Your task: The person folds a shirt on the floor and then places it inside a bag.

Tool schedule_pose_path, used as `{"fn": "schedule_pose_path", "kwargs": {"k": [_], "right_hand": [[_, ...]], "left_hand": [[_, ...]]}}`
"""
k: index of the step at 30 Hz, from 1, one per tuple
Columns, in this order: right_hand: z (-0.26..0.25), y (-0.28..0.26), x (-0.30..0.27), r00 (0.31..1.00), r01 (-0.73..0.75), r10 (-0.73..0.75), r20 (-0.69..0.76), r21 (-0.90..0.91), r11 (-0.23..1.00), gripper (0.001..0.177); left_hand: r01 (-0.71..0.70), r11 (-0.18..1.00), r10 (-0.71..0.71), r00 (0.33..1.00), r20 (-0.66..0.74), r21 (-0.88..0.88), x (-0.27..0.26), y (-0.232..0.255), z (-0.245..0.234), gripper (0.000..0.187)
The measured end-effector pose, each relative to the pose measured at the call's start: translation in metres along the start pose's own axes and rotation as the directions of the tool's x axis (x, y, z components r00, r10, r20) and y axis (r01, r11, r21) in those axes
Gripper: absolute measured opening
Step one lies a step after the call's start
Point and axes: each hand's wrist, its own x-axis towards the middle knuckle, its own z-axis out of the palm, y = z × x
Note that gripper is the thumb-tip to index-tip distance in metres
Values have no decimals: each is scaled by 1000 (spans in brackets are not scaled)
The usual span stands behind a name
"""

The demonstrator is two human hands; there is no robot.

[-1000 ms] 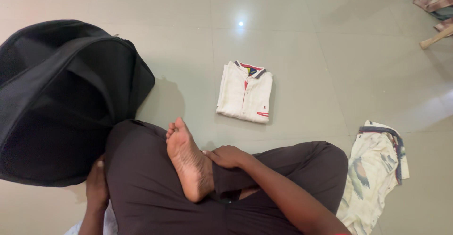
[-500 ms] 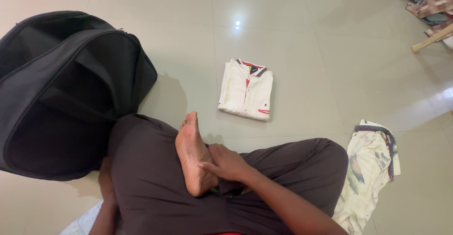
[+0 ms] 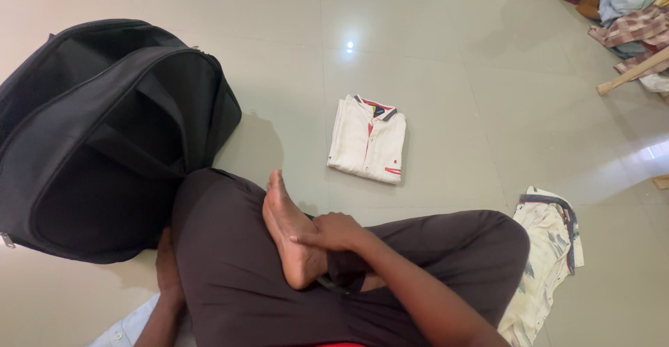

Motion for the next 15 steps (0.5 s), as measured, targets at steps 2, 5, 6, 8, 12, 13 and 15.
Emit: {"fn": "schedule_pose_path", "kwargs": {"k": [2,5,6,8,12,13,15], "right_hand": [[-9,-1,-1,1000,12,-13,20,25,1000,96],[-12,-3,-11,992,-86,75,-103,-106,991,92],[-13,-1,-12,986,-103,84,-146,-131,986,90],[-15,9,-13,969,-137,95,-228,-179,974,86],[-20,41,2,920,-257,167,-356,-223,940,83],[-21,49,7,907,-289,191,-376,-225,930,84],[-22,66,15,889,-323,219,-402,-211,923,85]], "left_hand": [[2,1000,-2,1000,8,29,3,-6,1,60],[-168,985,172,982,-81,51,17,-43,18,61],[-233,970,240,963,-119,67,21,-58,25,62],[-296,951,307,941,-144,94,27,-79,34,65],[-294,948,309,942,-134,119,31,-85,41,67],[-296,947,312,939,-142,122,31,-82,39,67],[-119,992,116,991,-65,-37,28,-73,36,60]]}}
